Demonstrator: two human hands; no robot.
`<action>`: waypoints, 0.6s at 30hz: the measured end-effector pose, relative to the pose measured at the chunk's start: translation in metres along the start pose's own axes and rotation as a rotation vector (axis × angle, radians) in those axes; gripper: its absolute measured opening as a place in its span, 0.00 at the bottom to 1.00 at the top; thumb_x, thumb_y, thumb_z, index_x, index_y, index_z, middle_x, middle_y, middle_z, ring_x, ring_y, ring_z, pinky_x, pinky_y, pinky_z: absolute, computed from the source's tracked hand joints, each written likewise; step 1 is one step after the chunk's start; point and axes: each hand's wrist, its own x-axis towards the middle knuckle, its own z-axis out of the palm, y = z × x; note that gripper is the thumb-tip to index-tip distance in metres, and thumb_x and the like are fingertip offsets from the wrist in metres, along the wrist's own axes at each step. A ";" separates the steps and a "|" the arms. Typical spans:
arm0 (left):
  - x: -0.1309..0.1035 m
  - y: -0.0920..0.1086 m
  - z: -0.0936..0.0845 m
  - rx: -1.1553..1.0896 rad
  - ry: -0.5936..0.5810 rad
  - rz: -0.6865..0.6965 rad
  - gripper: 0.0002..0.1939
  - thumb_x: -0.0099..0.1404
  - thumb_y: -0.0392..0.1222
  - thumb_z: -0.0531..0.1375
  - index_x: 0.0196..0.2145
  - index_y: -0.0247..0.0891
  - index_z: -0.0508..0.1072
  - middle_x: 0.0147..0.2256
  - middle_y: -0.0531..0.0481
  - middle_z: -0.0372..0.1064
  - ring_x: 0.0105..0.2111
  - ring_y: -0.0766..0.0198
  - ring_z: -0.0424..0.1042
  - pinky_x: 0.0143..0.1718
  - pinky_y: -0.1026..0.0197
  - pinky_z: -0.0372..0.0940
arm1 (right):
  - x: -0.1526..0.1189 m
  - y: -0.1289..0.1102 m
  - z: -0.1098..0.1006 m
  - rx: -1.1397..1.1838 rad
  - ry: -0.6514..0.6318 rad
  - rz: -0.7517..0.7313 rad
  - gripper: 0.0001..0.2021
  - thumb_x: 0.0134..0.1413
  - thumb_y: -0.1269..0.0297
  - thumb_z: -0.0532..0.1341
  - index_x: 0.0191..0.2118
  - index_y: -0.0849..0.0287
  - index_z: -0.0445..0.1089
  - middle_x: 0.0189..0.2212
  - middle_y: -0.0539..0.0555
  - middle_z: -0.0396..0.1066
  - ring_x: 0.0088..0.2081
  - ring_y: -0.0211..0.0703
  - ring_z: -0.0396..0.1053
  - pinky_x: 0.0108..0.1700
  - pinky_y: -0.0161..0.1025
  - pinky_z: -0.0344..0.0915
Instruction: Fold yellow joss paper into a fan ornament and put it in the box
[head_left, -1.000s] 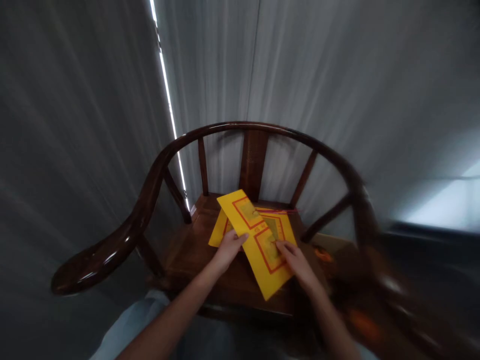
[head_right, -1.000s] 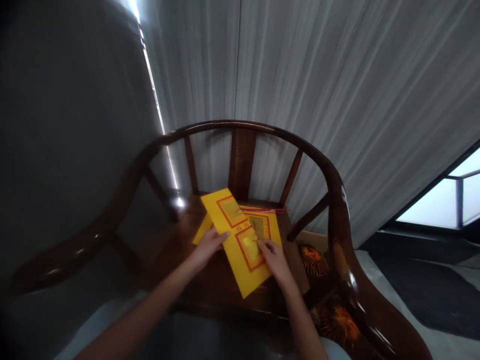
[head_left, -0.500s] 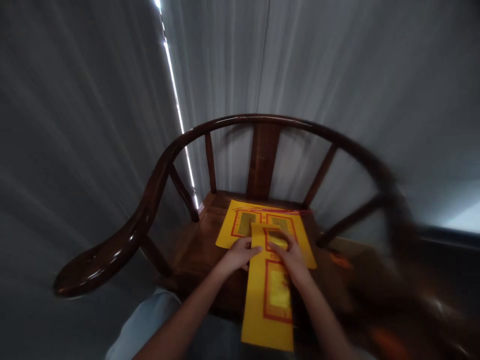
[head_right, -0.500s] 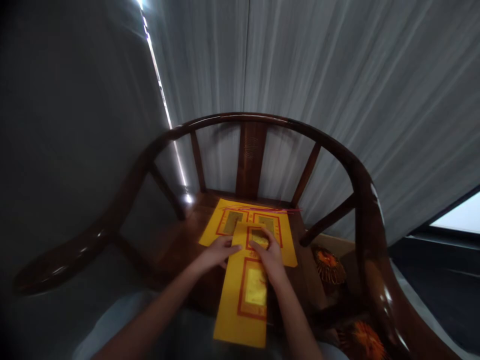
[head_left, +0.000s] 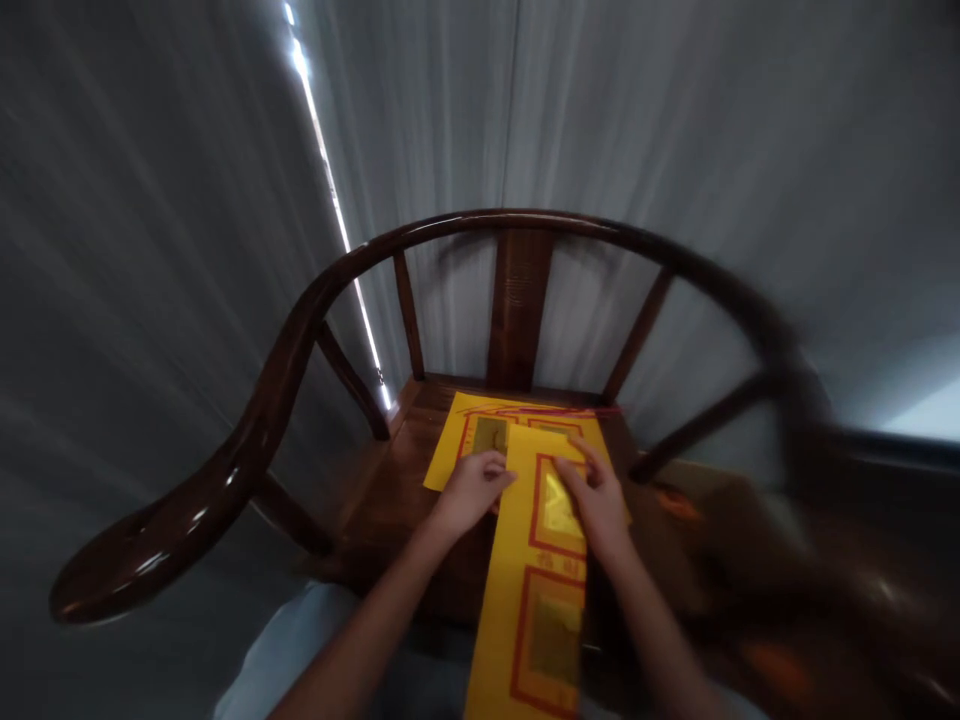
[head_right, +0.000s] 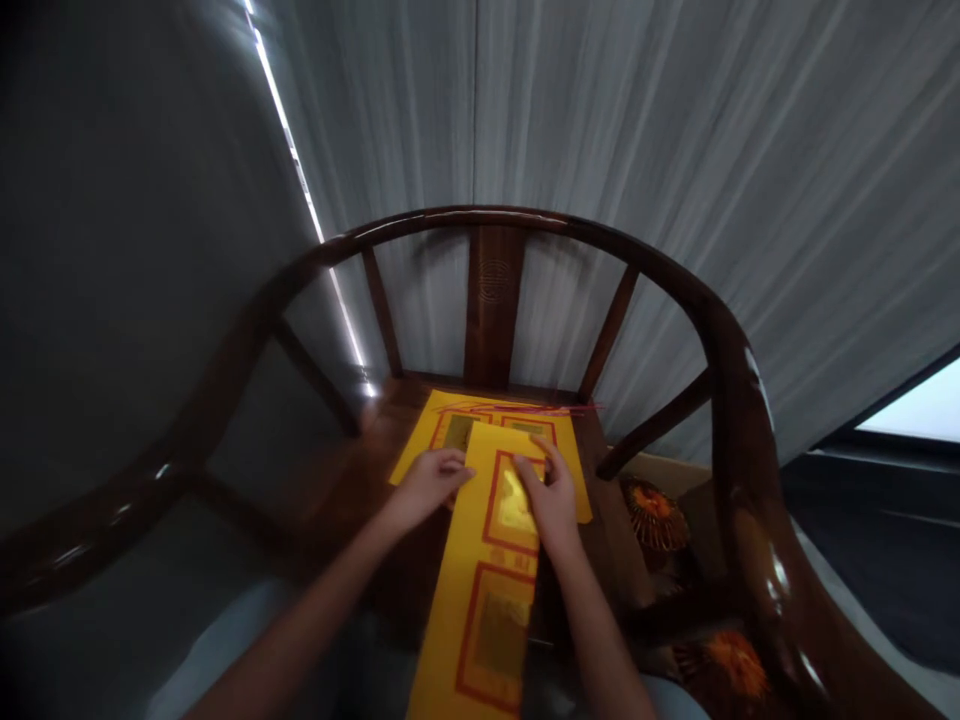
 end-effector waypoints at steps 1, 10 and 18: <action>-0.004 -0.001 0.001 0.034 -0.034 -0.017 0.05 0.57 0.37 0.63 0.29 0.35 0.70 0.25 0.54 0.72 0.19 0.69 0.69 0.15 0.70 0.64 | 0.000 0.001 0.000 0.011 0.031 0.033 0.32 0.44 0.49 0.69 0.54 0.59 0.70 0.34 0.54 0.76 0.35 0.48 0.74 0.36 0.42 0.71; -0.019 0.000 0.001 0.048 -0.122 -0.079 0.10 0.59 0.43 0.64 0.34 0.32 0.76 0.27 0.48 0.76 0.24 0.64 0.75 0.21 0.68 0.66 | 0.001 -0.010 0.005 0.171 0.076 0.133 0.40 0.41 0.49 0.70 0.60 0.56 0.60 0.28 0.48 0.74 0.28 0.45 0.72 0.30 0.40 0.69; -0.027 0.021 -0.026 -0.183 0.342 0.121 0.14 0.62 0.47 0.63 0.37 0.32 0.74 0.28 0.46 0.77 0.31 0.59 0.78 0.29 0.62 0.73 | -0.022 -0.020 0.006 0.070 -0.308 0.302 0.26 0.40 0.55 0.70 0.48 0.57 0.70 0.27 0.49 0.76 0.29 0.45 0.74 0.31 0.40 0.70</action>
